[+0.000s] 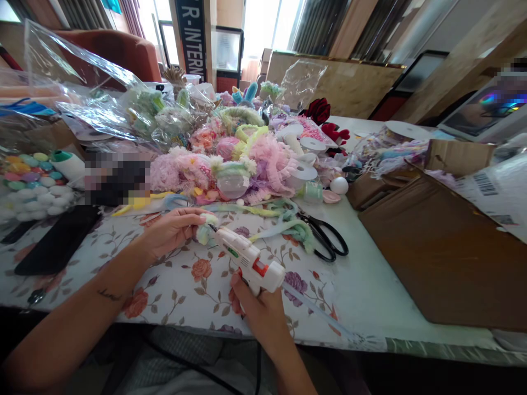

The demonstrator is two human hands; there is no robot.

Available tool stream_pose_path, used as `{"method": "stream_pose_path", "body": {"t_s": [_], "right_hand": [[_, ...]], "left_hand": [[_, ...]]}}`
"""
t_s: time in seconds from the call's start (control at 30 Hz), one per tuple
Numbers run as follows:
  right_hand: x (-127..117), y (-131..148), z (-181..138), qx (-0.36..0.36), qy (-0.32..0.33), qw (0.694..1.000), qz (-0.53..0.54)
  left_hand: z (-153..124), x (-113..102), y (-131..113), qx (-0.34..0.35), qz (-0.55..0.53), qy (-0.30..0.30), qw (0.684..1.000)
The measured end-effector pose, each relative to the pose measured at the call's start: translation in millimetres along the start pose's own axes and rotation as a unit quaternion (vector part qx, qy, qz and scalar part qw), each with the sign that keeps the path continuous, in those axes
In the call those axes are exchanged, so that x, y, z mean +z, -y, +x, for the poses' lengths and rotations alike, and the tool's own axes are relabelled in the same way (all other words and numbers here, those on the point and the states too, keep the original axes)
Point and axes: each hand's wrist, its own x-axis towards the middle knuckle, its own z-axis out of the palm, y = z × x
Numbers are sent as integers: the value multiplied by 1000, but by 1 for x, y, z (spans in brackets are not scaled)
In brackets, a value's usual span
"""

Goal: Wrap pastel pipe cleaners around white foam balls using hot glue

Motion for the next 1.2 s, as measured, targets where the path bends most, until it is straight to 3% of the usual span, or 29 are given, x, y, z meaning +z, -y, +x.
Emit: {"method": "stream_pose_path", "body": {"t_s": [1.2], "right_hand": [[3, 6, -3, 3, -11, 1000, -8]], "left_hand": [[-1, 2, -1, -8, -25, 3, 1000]]}}
